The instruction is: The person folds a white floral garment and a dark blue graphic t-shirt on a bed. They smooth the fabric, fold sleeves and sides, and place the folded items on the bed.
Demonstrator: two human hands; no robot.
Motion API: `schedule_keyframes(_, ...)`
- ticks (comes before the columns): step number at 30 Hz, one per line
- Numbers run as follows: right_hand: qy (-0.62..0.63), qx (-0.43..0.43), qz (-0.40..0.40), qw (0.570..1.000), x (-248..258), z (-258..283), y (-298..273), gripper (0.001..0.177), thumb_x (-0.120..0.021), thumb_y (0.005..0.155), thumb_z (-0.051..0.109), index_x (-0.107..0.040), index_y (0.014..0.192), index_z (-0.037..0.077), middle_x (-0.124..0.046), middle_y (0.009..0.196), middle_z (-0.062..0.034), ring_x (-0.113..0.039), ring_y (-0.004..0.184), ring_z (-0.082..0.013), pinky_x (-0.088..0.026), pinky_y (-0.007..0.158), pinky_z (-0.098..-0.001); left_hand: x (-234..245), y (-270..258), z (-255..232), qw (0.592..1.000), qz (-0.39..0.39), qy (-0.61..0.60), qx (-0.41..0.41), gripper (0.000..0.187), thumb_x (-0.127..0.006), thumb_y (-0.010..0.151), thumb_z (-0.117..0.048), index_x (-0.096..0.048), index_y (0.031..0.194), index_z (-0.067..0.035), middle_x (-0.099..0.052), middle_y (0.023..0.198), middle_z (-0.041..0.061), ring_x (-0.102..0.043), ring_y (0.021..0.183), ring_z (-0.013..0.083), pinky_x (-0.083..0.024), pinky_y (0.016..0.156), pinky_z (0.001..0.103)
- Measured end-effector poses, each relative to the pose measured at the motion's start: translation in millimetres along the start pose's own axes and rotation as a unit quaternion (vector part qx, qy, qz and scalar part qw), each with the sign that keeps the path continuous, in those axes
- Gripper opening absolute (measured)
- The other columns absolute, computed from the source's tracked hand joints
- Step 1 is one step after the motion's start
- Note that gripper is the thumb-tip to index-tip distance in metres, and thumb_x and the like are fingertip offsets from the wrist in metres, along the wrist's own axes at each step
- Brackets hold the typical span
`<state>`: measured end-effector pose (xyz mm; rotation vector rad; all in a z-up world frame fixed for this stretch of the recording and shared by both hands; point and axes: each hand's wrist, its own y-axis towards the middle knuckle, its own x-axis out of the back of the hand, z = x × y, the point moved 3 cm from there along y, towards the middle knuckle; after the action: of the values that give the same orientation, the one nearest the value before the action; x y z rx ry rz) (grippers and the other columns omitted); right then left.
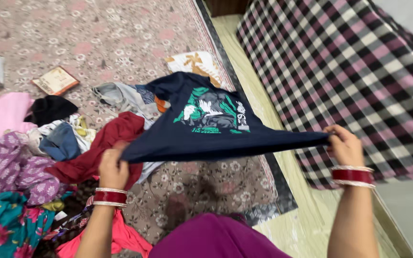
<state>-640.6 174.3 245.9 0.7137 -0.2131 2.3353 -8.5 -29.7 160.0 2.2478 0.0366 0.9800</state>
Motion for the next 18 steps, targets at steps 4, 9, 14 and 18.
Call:
schedule_keyframes(4,0.073,-0.073,0.185,0.977,25.3,28.7,4.7,0.028,-0.043,0.100,0.009,-0.066,0.113,0.003,-0.065,0.068,-0.0091,-0.059,0.058,-0.0168,-0.046,0.056,-0.0306,19.7,19.5,-1.4,0.909,-0.039,-0.217,0.353,0.055,-0.043,0.097,0.002,-0.043,0.151,-0.006,-0.069,0.093,0.025,-0.071,0.071,0.0321,-0.060,0.062,0.039)
schedule_keyframes(9,0.300,0.016,0.163,0.940,25.0,76.7,27.7,0.023,-0.044,0.103,0.004,-0.058,0.121,0.002,-0.065,0.099,-0.0066,-0.062,0.083,-0.0148,-0.049,0.076,-0.0306,20.1,87.2,17.2,0.788,-0.097,-0.529,0.299,0.035,-0.048,0.112,-0.024,-0.055,0.139,-0.003,-0.069,0.113,0.019,-0.076,0.091,0.0306,-0.064,0.069,0.044)
schedule_keyframes(14,0.221,-0.110,0.194,0.949,-80.5,123.3,142.2,0.027,-0.047,0.098,0.015,-0.067,0.114,0.008,-0.070,0.098,-0.0063,-0.067,0.083,-0.0171,-0.053,0.075,-0.0313,-44.5,222.1,53.3,0.684,0.075,-0.615,0.385,0.042,-0.046,0.109,-0.035,-0.054,0.136,-0.004,-0.072,0.120,0.019,-0.070,0.114,0.0365,-0.057,0.097,0.060)
schedule_keyframes(18,0.394,-0.050,-0.008,0.918,-76.7,187.0,250.8,0.021,-0.056,0.102,0.023,-0.067,0.089,0.010,-0.065,0.084,-0.0035,-0.065,0.079,-0.0166,-0.058,0.074,-0.0312,-49.8,337.5,45.3,0.745,0.005,-0.579,0.331,0.041,-0.044,0.108,-0.028,-0.056,0.139,-0.004,-0.070,0.119,0.016,-0.069,0.110,0.0315,-0.059,0.096,0.054)
